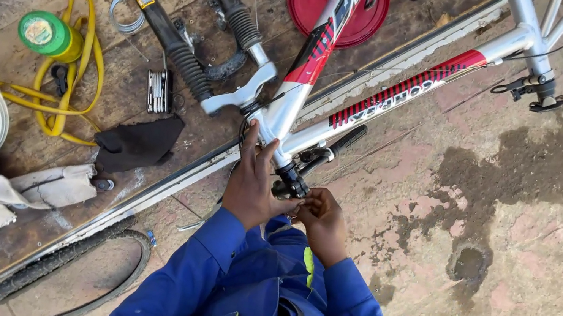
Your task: The person secures a zip tie around the handlebar stem of a bicycle and tightens it by hand. They then adjust the handlebars and the front suspension fork, moving the bicycle frame to check the alignment of the components.
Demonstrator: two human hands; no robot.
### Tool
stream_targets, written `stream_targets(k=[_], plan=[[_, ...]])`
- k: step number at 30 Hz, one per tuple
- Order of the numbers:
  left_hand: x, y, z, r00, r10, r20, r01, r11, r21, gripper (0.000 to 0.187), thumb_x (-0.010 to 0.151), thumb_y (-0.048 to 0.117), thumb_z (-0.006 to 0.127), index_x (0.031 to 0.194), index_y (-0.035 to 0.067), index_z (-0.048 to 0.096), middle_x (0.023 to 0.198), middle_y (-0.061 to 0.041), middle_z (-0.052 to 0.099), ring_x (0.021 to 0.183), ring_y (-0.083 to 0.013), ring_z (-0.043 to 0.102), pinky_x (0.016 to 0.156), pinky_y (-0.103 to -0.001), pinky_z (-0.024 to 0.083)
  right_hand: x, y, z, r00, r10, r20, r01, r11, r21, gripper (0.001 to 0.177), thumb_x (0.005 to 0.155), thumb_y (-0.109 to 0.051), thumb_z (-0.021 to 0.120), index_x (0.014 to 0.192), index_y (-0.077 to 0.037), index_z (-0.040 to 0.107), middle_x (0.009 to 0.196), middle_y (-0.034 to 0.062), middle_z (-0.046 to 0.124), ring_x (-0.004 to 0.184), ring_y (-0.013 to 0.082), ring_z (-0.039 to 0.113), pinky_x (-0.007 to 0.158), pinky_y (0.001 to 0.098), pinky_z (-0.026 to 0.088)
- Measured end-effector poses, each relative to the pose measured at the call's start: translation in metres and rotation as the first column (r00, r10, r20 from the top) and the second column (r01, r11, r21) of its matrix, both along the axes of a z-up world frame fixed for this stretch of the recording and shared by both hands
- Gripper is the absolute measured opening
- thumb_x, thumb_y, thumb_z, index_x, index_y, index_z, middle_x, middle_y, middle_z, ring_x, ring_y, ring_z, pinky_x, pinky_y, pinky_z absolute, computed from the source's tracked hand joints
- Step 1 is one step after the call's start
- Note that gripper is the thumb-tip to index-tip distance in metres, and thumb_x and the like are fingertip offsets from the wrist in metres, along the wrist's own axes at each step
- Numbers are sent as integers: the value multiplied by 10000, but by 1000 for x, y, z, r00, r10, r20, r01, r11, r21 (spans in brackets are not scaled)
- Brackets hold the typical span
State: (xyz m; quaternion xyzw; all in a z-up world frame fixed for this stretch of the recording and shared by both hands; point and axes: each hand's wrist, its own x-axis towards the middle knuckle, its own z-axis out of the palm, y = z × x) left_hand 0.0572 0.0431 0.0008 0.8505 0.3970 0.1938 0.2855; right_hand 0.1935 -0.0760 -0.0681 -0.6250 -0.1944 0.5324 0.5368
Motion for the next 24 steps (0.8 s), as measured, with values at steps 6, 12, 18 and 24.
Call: stream_targets(k=[6,12,18,24], plan=[[-9,23,2,991,111,77,-128,954,270,899,728,699,721,1322,78,457,1454,-208,308,1136,-329,547,891,-481,542,-8,8,19,998,-50,42,50,999,0,259,846,-1,746,1024,58,567,815,196,651,715,242,687,635,360,598],[-13,85,19,977,214,21,-202,878,433,788,913,726,455,1276,28,500,1267,-198,499,1167,-331,516,1083,-552,338,-15,14,21,989,-50,140,50,999,4,324,876,-76,765,1092,50,560,848,170,595,819,255,681,710,384,588],[4,126,23,910,52,-411,50,971,233,856,898,745,464,1236,-38,538,1035,-227,658,982,-348,675,959,-523,480,-22,21,40,968,-57,242,58,998,0,297,886,-101,760,1070,36,571,827,174,585,793,263,661,701,414,549],[14,125,50,892,29,-450,34,991,131,850,954,714,412,1260,-71,517,1058,-270,650,992,-379,674,930,-551,504,-21,19,50,904,-36,426,36,999,8,310,898,-146,763,1075,23,574,826,178,576,800,292,646,707,440,516]])
